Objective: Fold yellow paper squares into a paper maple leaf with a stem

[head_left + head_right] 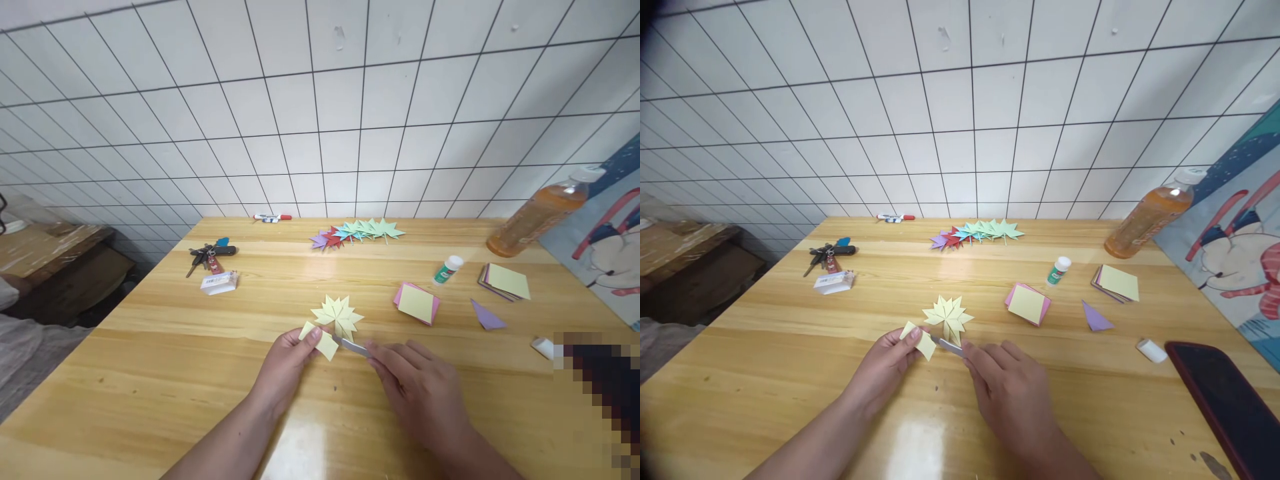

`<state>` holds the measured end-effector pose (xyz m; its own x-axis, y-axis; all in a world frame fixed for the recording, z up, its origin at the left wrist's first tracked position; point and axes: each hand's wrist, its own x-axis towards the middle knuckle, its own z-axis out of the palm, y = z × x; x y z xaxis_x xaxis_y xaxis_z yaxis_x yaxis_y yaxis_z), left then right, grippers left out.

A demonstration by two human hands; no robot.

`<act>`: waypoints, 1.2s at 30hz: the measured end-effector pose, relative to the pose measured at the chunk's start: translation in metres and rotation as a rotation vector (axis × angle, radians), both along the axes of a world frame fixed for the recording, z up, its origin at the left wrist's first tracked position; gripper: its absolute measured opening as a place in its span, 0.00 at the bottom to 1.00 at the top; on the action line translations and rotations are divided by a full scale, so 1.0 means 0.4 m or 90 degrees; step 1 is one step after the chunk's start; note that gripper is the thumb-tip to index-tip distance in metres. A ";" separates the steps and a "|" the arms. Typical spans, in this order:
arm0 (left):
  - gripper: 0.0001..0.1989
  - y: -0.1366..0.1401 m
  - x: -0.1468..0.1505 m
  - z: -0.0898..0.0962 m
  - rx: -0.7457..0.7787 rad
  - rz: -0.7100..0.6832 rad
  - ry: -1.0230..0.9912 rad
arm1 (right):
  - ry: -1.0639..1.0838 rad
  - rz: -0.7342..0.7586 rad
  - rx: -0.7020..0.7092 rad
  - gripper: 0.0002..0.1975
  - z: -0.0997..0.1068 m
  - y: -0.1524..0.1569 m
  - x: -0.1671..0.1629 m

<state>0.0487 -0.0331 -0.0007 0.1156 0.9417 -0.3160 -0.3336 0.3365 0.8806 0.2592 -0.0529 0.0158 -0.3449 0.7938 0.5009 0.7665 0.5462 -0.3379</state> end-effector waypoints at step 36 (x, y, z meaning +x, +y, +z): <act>0.14 -0.016 0.006 0.011 0.064 -0.066 0.164 | -0.038 0.012 -0.025 0.11 -0.008 -0.005 -0.015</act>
